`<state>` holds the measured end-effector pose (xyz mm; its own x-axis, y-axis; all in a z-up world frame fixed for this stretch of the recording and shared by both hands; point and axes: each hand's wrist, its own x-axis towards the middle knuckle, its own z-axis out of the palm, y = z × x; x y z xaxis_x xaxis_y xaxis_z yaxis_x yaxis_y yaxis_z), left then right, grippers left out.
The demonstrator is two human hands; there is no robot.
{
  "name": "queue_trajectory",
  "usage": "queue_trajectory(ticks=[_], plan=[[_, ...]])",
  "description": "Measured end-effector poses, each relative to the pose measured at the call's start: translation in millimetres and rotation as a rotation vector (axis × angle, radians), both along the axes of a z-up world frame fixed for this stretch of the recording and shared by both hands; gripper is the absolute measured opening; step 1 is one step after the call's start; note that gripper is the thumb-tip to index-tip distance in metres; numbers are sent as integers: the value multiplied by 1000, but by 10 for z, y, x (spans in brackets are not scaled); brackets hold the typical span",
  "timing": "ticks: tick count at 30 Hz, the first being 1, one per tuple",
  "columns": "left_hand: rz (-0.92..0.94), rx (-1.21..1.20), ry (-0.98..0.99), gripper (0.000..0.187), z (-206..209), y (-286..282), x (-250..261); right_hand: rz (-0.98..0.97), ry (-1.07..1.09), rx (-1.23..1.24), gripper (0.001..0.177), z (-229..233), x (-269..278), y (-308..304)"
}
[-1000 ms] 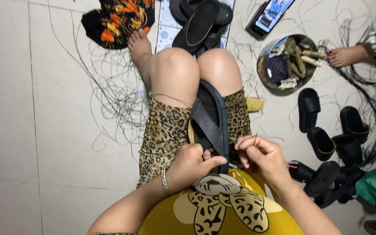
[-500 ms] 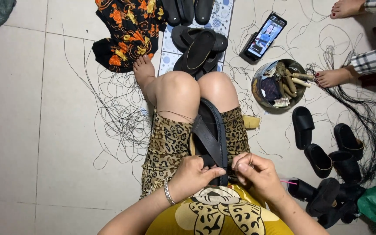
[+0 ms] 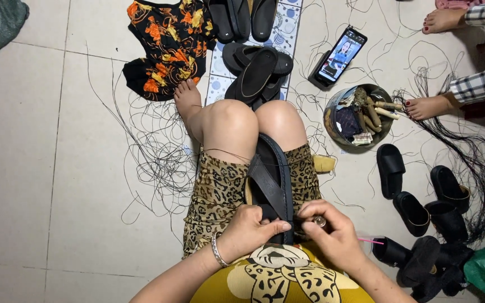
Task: Stitching the strap of a black sandal by hand using a hook tool and black thread while sitting on the floor.
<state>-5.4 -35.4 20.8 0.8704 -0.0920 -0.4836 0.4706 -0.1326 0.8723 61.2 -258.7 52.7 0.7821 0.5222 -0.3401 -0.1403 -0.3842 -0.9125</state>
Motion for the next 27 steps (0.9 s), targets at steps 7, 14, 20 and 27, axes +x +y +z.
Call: queue_trajectory(ticks=[7, 14, 20, 27], plan=[[-4, -18, 35, 45, -39, -12, 0, -35, 128, 119, 11, -168, -6, -117], [13, 9, -163, 51, -152, -65, -44, -96, 403, 415, 27, -394, -64, -206], [-57, 17, -171, 58, -130, -36, -124, 250, 470, 257, 26, -29, 90, -222], [173, -1019, 50, 16, 251, 427, -122, 507, -134, -61, 34, 356, 241, 283]])
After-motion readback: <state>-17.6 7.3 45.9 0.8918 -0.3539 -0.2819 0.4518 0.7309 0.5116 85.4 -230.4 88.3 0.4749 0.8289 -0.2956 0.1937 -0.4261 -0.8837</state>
